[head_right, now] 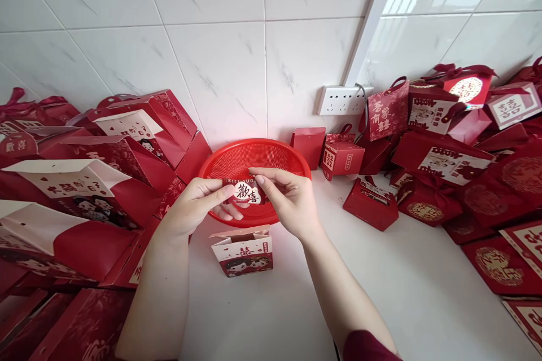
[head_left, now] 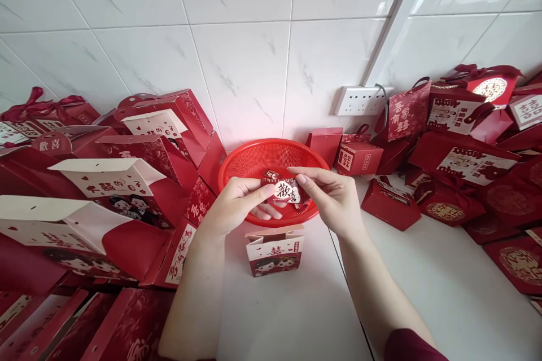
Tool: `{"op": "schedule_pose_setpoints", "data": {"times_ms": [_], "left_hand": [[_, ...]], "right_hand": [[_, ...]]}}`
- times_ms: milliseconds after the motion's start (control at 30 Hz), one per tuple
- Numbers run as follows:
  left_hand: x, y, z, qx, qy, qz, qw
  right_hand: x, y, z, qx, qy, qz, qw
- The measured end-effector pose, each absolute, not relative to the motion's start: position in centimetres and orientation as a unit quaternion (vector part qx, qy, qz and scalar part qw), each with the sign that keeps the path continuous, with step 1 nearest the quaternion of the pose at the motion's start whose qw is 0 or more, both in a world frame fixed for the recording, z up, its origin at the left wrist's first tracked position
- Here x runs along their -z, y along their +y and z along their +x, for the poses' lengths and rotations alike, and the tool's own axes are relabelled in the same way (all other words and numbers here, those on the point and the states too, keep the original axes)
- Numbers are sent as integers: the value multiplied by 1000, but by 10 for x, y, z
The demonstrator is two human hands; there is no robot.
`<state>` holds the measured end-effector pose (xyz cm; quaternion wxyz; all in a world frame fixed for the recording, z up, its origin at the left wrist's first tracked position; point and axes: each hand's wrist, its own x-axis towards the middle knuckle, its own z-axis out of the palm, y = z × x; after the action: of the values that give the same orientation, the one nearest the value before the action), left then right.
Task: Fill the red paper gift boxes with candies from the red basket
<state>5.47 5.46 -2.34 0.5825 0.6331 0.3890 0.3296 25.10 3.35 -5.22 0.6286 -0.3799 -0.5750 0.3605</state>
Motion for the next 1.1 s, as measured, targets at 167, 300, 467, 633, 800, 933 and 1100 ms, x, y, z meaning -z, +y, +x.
{"op": "schedule_pose_setpoints", "data": {"times_ms": [167,300,467,633,800,933,1100], "left_hand": [[23,54,52,-313,375,640,593],[24,54,51,-314,371,650,585],[24,55,52,-325,367,660,570],[25,56,52,-329,370,667,556],[22,55,50,-321,369,694,528],[18,53,43,-256,361,759,479],[22,52,37,-108,360,847,377]], "right_hand": [[52,34,252,-348,-577,-383,632],[53,35,253,-351,-574,-385,631],[52,34,253,-346,-575,-389,631],[49,33,251,-365,-574,-377,628],[49,33,255,-412,-583,-353,604],[48,33,266,-375,-611,-367,593],[45,31,279,-357,-620,-370,592]]}}
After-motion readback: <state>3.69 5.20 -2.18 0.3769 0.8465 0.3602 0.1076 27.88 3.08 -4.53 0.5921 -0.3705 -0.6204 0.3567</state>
